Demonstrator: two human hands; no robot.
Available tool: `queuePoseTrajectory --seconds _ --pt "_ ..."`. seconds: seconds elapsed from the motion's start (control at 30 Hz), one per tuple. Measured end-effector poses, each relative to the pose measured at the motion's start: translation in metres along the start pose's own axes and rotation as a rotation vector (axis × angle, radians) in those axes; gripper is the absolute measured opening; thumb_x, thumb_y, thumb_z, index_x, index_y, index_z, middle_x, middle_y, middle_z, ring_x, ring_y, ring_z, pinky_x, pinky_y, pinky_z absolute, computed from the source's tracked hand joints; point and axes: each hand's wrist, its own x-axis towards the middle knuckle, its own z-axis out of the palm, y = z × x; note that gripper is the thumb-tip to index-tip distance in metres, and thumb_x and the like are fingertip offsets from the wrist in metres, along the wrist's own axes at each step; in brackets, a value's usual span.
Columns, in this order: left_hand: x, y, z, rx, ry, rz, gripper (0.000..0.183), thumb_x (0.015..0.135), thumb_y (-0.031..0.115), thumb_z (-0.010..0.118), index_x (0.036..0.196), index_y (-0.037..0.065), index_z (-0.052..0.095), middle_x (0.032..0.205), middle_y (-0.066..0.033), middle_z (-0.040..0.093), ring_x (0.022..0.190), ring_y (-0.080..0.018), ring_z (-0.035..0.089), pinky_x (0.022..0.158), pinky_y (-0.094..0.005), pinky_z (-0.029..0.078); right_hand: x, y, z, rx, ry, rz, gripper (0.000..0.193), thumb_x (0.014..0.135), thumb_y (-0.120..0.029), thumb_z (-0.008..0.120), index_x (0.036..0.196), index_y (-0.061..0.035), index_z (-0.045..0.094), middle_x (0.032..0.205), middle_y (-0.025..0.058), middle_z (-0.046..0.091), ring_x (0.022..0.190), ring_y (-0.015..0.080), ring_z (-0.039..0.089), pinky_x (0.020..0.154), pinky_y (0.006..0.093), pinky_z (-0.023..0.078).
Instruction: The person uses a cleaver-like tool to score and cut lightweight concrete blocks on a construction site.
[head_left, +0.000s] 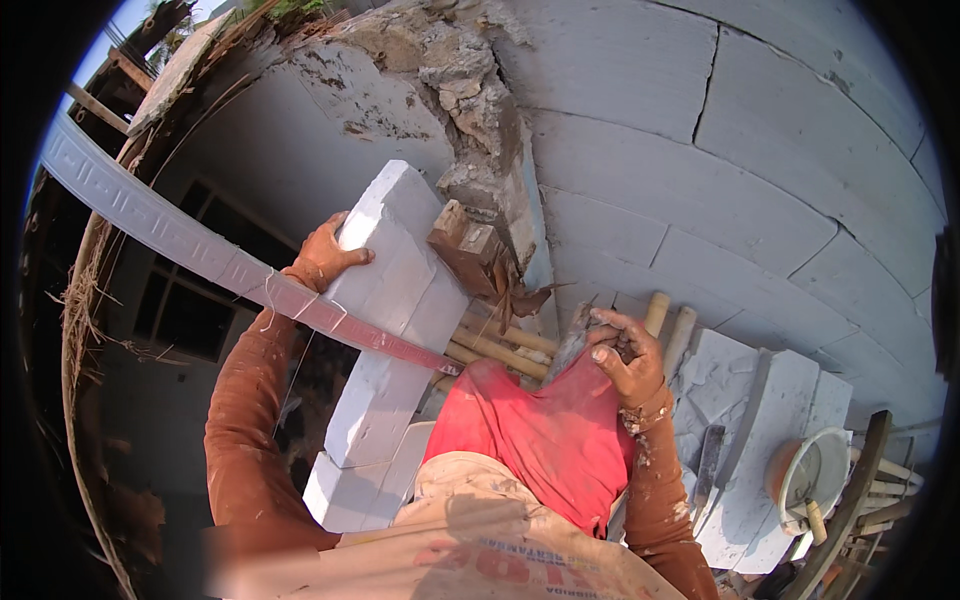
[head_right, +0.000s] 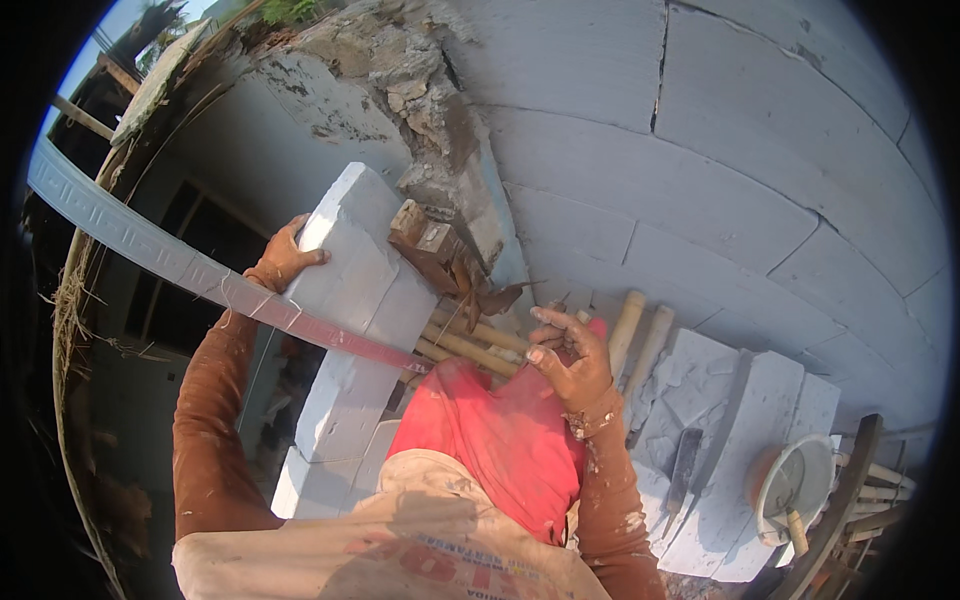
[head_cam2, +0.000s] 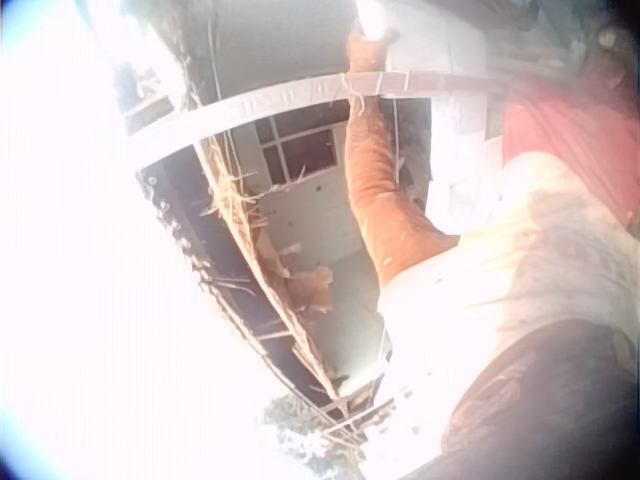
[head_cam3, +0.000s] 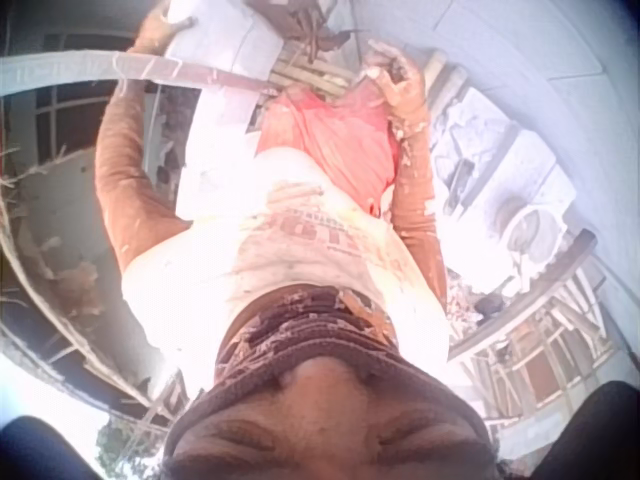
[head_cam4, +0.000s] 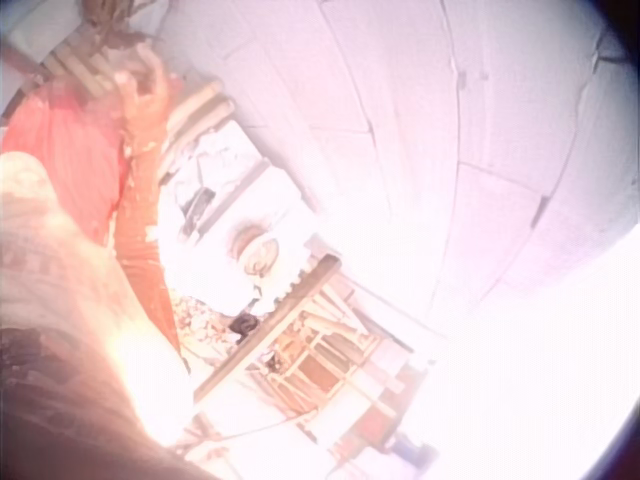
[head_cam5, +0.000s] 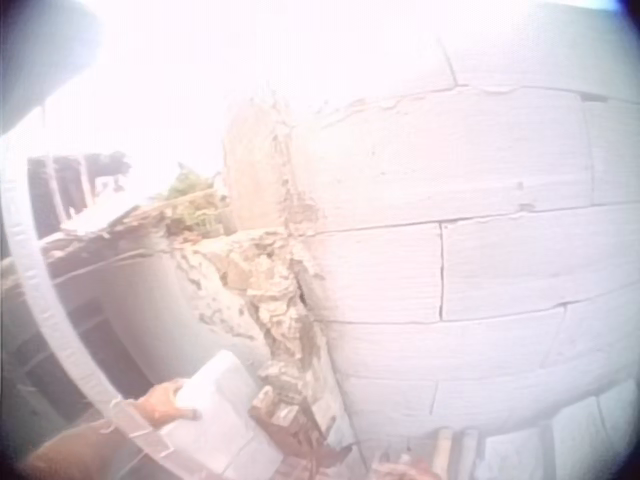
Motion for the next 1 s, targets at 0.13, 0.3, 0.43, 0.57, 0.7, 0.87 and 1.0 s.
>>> queuePoseTrajectory --seconds 0.13,0.3,0.43,0.57,0.7,0.87,1.0 --pt "0.002 0.013 0.001 0.002 0.01 0.035 0.089 0.056 0.034 0.077 0.13 -0.004 0.046 0.116 -0.0242 0.059 0.104 -0.0339 0.059 0.095 -0.0367 0.043 0.003 0.011 -0.002 -0.041 0.013 -0.121 0.048 0.08 -0.016 0.071 0.122 0.0019 0.054 0.101 0.0098 0.061 0.088 0.0151 0.059 0.067 0.0255 0.052" --pt "0.013 0.013 -0.001 0.03 0.007 0.035 0.087 0.057 0.035 0.076 0.129 -0.005 0.046 0.12 -0.0244 0.057 0.111 -0.0351 0.056 0.099 -0.0369 0.04 0.014 0.012 0.004 -0.014 0.015 -0.119 0.048 0.081 -0.016 0.072 0.12 0.005 0.054 0.102 0.0091 0.061 0.089 0.0151 0.059 0.078 0.0273 0.049" --pt "0.013 0.005 -0.003 0.06 0.06 0.049 0.091 0.056 0.043 0.076 0.13 -0.002 0.048 0.113 -0.025 0.061 0.104 -0.0373 0.06 0.097 -0.0388 0.042 0.021 0.015 0.011 -0.071 0.005 -0.122 0.048 0.081 -0.017 0.072 0.12 0.0039 0.054 0.099 0.0085 0.061 0.09 0.015 0.059 0.077 0.0263 0.049" --pt "0.006 0.017 -0.005 0.056 0.0 0.015 0.094 0.057 0.046 0.073 0.135 0.002 0.043 0.119 -0.0256 0.058 0.11 -0.0385 0.057 0.098 -0.0393 0.041 0.027 0.024 0.008 -0.174 -0.016 -0.105 0.046 0.082 -0.018 0.071 0.121 0.0022 0.055 0.098 0.0085 0.062 0.089 0.014 0.059 0.078 0.0262 0.048" --pt "0.007 0.015 -0.005 0.105 -0.064 -0.049 0.101 0.055 0.052 0.07 0.139 0.005 0.038 0.113 -0.0237 0.061 0.106 -0.0381 0.059 0.095 -0.0431 0.042 0.05 -0.001 0.009 -0.217 -0.109 0.028 0.044 0.083 -0.018 0.069 0.12 0.0008 0.056 0.098 0.0084 0.062 0.087 0.0129 0.059 0.077 0.026 0.048" --pt "0.008 0.01 0.007 0.151 -0.001 -0.063 0.094 0.06 0.048 0.071 0.138 0.007 0.038 0.111 -0.0234 0.062 0.104 -0.0385 0.06 0.094 -0.0423 0.043 0.093 -0.058 0.006 -0.369 -0.047 -0.151 0.041 0.085 -0.02 0.068 0.119 -0.0015 0.057 0.098 0.0086 0.062 0.086 0.0125 0.059 0.077 0.026 0.048" --pt "0.012 0.011 0.007 0.159 0.022 -0.08 0.086 0.062 0.042 0.072 0.134 0.009 0.041 0.108 -0.022 0.063 0.1 -0.0374 0.061 0.091 -0.0407 0.045 0.122 -0.098 0.015 -0.447 -0.101 -0.21 0.039 0.084 -0.02 0.068 0.118 -0.0026 0.058 0.1 0.0092 0.063 0.084 0.0118 0.06 0.077 0.026 0.048"
